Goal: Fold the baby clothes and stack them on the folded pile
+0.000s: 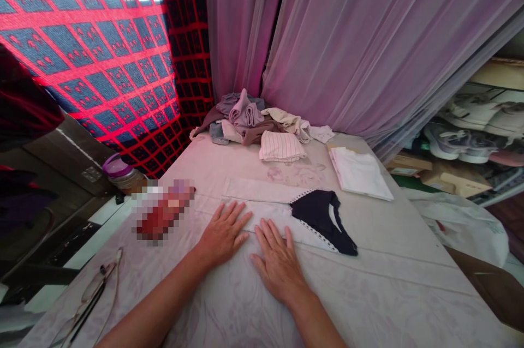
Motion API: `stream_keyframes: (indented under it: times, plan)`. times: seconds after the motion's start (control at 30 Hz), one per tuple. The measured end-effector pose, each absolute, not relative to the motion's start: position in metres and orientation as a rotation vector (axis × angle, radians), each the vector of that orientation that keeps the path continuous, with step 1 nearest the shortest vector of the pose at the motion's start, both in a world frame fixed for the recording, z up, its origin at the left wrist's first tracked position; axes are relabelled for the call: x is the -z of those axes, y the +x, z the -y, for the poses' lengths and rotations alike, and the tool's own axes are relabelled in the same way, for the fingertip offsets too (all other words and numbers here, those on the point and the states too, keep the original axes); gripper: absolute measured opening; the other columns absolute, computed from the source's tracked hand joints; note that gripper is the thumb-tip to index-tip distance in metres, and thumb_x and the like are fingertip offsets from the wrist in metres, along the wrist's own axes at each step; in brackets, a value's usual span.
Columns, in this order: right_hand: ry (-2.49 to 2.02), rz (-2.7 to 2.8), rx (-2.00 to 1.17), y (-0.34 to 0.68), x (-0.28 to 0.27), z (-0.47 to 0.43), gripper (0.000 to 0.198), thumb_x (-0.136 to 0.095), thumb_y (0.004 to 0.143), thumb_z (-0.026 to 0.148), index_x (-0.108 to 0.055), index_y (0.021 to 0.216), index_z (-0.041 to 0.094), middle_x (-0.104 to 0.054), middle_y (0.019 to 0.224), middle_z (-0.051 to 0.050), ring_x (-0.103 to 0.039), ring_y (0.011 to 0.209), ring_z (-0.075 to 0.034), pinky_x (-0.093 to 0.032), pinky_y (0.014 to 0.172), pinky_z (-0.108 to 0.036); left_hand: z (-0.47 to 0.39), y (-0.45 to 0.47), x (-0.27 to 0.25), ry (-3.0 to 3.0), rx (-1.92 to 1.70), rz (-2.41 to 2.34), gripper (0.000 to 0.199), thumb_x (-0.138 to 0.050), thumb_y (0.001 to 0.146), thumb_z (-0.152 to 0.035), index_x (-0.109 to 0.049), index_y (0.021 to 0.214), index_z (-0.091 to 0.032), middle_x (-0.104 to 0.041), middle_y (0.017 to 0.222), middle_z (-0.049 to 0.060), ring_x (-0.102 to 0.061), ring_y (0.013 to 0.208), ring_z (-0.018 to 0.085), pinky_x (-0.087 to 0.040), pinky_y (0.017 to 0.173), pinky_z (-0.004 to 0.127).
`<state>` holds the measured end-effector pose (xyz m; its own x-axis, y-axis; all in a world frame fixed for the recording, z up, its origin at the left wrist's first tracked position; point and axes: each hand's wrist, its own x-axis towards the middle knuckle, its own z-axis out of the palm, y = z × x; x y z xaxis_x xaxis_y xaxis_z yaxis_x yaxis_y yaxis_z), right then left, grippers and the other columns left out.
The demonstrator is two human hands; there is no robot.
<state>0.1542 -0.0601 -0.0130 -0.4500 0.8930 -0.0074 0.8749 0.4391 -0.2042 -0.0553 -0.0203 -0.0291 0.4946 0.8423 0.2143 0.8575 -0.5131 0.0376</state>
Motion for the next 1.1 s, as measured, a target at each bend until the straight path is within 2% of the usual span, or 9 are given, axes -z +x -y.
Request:
stream_keyframes:
  times: [0.1,0.33,0.53,0.8,1.1]
  plan:
    - [-1.553,2.599,-0.336,0.148,0.010,0.059,0.062,-0.031,0.095,0.049,-0.025,0.149,0.020,-0.019,0.156,-0.005,-0.014,0.144,-0.023,-0.005,0.116,-0.053,0.019,-0.056,0.032,-2.633,0.334,1.491,0.051,-0.030,0.097,-0.050,-0.036,0.144,-0.031,-0.037,0.151,0.003,-0.030,0.140,0.024,-0.018,0.114,0.046]
    - [-1.656,2.565,-0.345,0.172,0.009,0.066,0.061,-0.030,0.096,0.048,-0.023,0.150,0.020,-0.018,0.156,-0.005,-0.014,0.144,-0.022,-0.005,0.116,-0.051,0.016,-0.048,0.033,-2.518,0.325,1.694,0.058,-0.025,0.097,-0.049,-0.037,0.144,-0.018,-0.039,0.149,0.006,-0.033,0.138,0.026,-0.024,0.112,0.045]
    - [-1.662,2.550,-0.262,0.172,0.012,0.067,0.058,-0.032,0.095,0.048,-0.028,0.148,0.024,-0.020,0.156,-0.004,-0.017,0.144,-0.023,-0.008,0.115,-0.051,0.018,-0.039,0.025,-2.464,0.252,1.829,0.060,-0.029,0.095,-0.050,-0.036,0.144,-0.016,-0.038,0.150,0.007,-0.031,0.139,0.026,-0.023,0.113,0.047]
    - [-1.854,2.430,-0.085,0.212,0.022,0.074,0.055,-0.041,0.093,0.044,-0.036,0.145,0.028,-0.022,0.156,-0.009,-0.021,0.143,-0.025,-0.016,0.114,-0.049,0.017,-0.042,0.020,-2.488,0.153,1.863,0.056,-0.026,0.095,-0.039,-0.033,0.146,-0.018,-0.032,0.152,0.005,-0.027,0.141,0.024,-0.021,0.114,0.045]
    - [-1.810,2.387,0.016,0.233,0.032,0.081,0.052,-0.038,0.094,0.042,-0.039,0.144,0.027,-0.030,0.153,-0.007,-0.025,0.141,-0.023,-0.019,0.113,-0.048,0.024,-0.062,0.012,-2.362,0.033,2.011,0.056,-0.024,0.094,-0.038,-0.033,0.146,-0.019,-0.027,0.154,0.005,-0.021,0.143,0.027,-0.014,0.114,0.055]
